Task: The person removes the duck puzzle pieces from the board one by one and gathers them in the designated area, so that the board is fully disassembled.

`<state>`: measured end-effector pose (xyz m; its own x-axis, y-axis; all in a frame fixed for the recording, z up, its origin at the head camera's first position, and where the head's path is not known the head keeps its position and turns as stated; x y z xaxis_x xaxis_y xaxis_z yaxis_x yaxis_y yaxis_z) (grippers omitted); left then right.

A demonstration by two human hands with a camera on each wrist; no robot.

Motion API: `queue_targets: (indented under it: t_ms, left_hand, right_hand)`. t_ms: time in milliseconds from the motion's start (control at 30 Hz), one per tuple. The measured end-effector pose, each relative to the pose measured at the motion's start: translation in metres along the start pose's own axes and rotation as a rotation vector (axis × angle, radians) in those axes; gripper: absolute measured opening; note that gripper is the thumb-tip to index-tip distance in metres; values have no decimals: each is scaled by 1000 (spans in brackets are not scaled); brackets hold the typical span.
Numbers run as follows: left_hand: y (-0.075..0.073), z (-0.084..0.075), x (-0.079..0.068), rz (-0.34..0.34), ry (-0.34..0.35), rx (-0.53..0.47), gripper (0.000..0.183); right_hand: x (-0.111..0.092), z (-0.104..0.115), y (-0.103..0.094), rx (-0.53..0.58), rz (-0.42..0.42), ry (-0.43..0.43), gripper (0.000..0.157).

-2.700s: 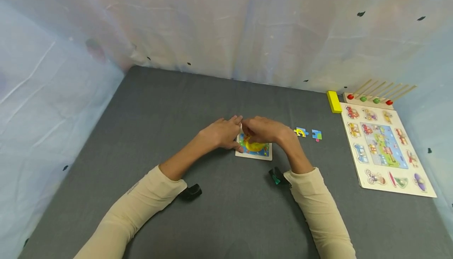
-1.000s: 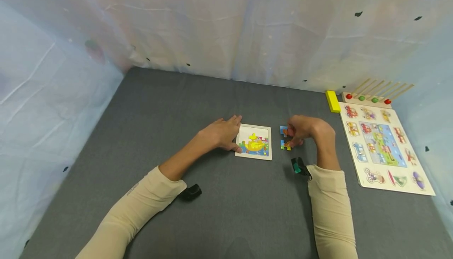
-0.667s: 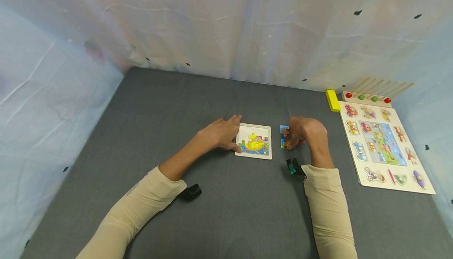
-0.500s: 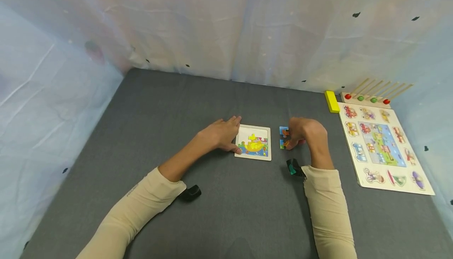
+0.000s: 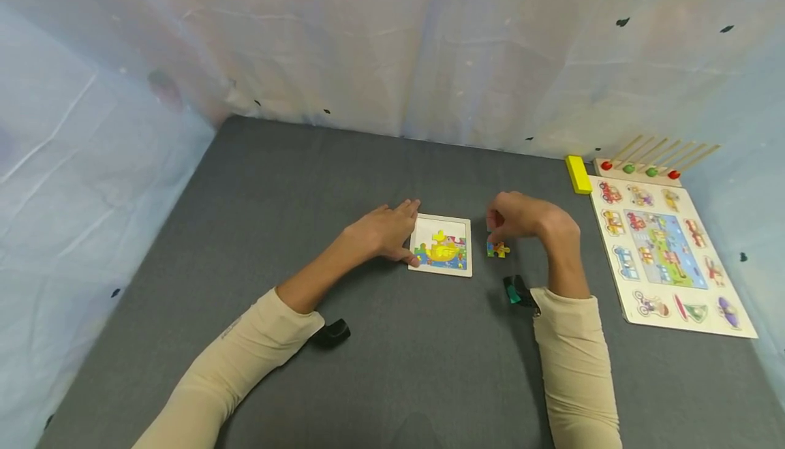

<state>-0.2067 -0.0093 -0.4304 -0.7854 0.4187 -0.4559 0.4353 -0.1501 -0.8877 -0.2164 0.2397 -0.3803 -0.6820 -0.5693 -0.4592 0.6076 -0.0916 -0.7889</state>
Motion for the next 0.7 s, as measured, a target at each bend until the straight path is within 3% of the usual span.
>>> queue_targets:
  t_ms: [100,200,500,700]
  left_hand:
    - [0,0,1,-8,0,7,105]
    - [0,0,1,-10,5,5,105]
    - [-1,0,-1,1,-6,-16,102]
    - [0,0,0,-3,-2,-30,100]
  right_hand:
    - [4,7,0,-19,-52,-126,13]
    - [10,13,2,-28,-54,-171,19]
    - [32,32,13,-25,-22,-220,38]
    - [45,43,23,-83,27,-167,43]
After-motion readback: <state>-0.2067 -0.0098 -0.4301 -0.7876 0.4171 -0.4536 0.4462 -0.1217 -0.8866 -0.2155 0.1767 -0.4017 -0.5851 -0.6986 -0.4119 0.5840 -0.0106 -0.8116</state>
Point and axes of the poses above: each hand's wrist, its own x-axis towards the middle knuckle, its own y-axis out of the palm, z = x × y, the point moved 1 cm from there along x, towards the middle knuckle, and after that the axes turned 11 degrees about -y, right-handed, at the moved point
